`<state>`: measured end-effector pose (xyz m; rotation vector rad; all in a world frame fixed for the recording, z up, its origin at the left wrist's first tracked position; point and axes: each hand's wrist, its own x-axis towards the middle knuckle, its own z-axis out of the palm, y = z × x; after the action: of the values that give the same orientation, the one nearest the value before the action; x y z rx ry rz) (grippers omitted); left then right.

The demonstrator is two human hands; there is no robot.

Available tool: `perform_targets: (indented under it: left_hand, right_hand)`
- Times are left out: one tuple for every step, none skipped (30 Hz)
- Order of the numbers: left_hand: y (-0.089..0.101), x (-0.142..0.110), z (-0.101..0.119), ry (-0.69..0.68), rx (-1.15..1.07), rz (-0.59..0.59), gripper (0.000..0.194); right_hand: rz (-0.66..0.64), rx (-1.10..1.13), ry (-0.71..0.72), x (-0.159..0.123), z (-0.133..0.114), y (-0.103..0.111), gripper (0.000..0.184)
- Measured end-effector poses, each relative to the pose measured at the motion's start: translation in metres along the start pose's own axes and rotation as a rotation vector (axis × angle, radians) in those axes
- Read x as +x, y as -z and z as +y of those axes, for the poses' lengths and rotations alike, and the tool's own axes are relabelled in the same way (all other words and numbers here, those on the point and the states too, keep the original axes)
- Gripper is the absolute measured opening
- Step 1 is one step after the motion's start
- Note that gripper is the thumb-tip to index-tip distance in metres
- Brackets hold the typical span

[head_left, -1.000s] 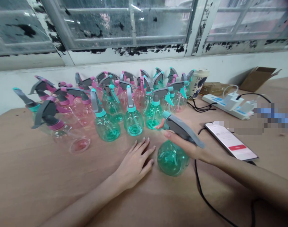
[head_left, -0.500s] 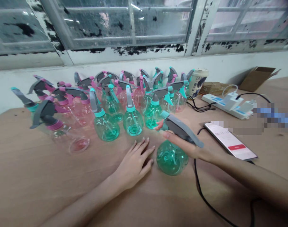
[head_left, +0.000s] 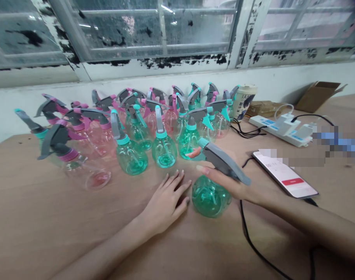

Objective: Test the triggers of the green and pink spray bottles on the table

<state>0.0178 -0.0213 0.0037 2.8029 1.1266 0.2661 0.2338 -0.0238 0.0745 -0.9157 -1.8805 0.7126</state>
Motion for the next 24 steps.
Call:
perform_targets:
  left_hand:
    - [0.0, -0.0001, 0.0, -0.001, 0.004, 0.002, 0.045]
    - [-0.0001, -0.0002, 0.0, -0.001, 0.008, 0.002, 0.045]
    - [-0.0002, -0.0003, 0.0, 0.0, 0.012, 0.003, 0.045]
    - [-0.0004, -0.0002, 0.0, 0.0, 0.015, 0.005, 0.045]
    - [-0.0006, -0.0002, 0.0, 0.0, 0.017, 0.007, 0.045]
    - [-0.0008, -0.0001, -0.0002, -0.002, 0.018, 0.008, 0.046]
    - [-0.001, 0.0, -0.0004, -0.004, 0.02, 0.009, 0.046]
    - [-0.0012, 0.0001, -0.0006, -0.007, 0.023, 0.009, 0.046]
    - [-0.0013, 0.0002, -0.0008, -0.009, 0.028, 0.008, 0.046]
    - [-0.0015, 0.0003, -0.0009, -0.012, 0.035, 0.005, 0.046]
    - [-0.0016, 0.0003, -0.001, -0.013, 0.042, 0.002, 0.046]
    - [-0.0016, 0.0003, -0.0011, -0.015, 0.049, 0.001, 0.046]
    - [-0.0017, 0.0003, -0.0011, -0.015, 0.055, 0.0, 0.046]
    - [-0.0017, 0.0002, -0.001, -0.016, 0.058, 0.0, 0.046]
    - [-0.0017, 0.0002, -0.0008, -0.015, 0.059, -0.001, 0.046]
    - [-0.0017, 0.0002, -0.0006, -0.014, 0.059, -0.003, 0.046]
    - [-0.0015, 0.0002, -0.0004, -0.013, 0.056, -0.006, 0.046]
    - [-0.0014, 0.0002, -0.0002, -0.01, 0.052, -0.01, 0.047]
    - [-0.0012, 0.0001, 0.0, -0.007, 0.048, -0.014, 0.047]
    - [-0.001, 0.0, 0.0002, -0.005, 0.045, -0.017, 0.047]
    - [-0.0008, -0.0001, 0.0003, -0.002, 0.042, -0.017, 0.047]
    - [-0.0006, -0.0003, 0.0003, 0.0, 0.039, -0.016, 0.047]
    - [-0.0006, -0.0005, 0.0003, 0.001, 0.035, -0.013, 0.047]
    - [-0.0006, -0.0007, 0.0001, 0.001, 0.03, -0.009, 0.047]
  right_hand:
    - [0.009, 0.017, -0.006, -0.0002, -0.0015, -0.0002, 0.024]
    - [0.014, 0.037, -0.011, -0.0004, -0.0026, -0.0004, 0.024]
    - [0.017, 0.054, -0.019, -0.0004, -0.0033, -0.0007, 0.025]
    - [0.02, 0.065, -0.015, -0.0004, -0.0035, -0.001, 0.025]
    - [0.021, 0.075, -0.004, -0.0002, -0.0034, -0.0013, 0.026]
    - [0.023, 0.09, 0.012, 0.0002, -0.003, -0.0017, 0.027]
    - [0.025, 0.103, 0.029, 0.0006, -0.0024, -0.0021, 0.027]
    - [0.029, 0.112, 0.045, 0.0011, -0.0017, -0.0023, 0.027]
    - [0.032, 0.114, 0.054, 0.0016, -0.0009, -0.0025, 0.027]
    - [0.026, 0.108, 0.049, 0.002, 0.0, -0.0024, 0.025]
    - [0.014, 0.098, 0.036, 0.0024, 0.001, -0.0022, 0.023]
    - [0.003, 0.087, 0.027, 0.0026, 0.0021, -0.0019, 0.02]
    - [-0.007, 0.077, 0.022, 0.0028, 0.0032, -0.0014, 0.017]
    - [-0.013, 0.069, 0.025, 0.0028, 0.0043, -0.0008, 0.015]
    - [-0.02, 0.062, 0.033, 0.0026, 0.0053, -0.0002, 0.013]
    - [-0.021, 0.055, 0.041, 0.0023, 0.006, 0.0004, 0.011]
    - [-0.02, 0.049, 0.046, 0.0018, 0.0064, 0.001, 0.011]
    - [-0.02, 0.047, 0.049, 0.0012, 0.0063, 0.0015, 0.012]
    - [-0.024, 0.047, 0.048, 0.0005, 0.0059, 0.0019, 0.013]
    - [-0.025, 0.049, 0.05, -0.0002, 0.0052, 0.0021, 0.015]
    - [-0.027, 0.049, 0.053, -0.0008, 0.0042, 0.0021, 0.016]
    - [-0.025, 0.049, 0.062, -0.0014, 0.0029, 0.0019, 0.014]
    - [-0.026, 0.047, 0.066, -0.0018, 0.0016, 0.0013, 0.012]
    - [-0.016, 0.046, 0.068, -0.002, 0.0003, 0.0006, 0.009]
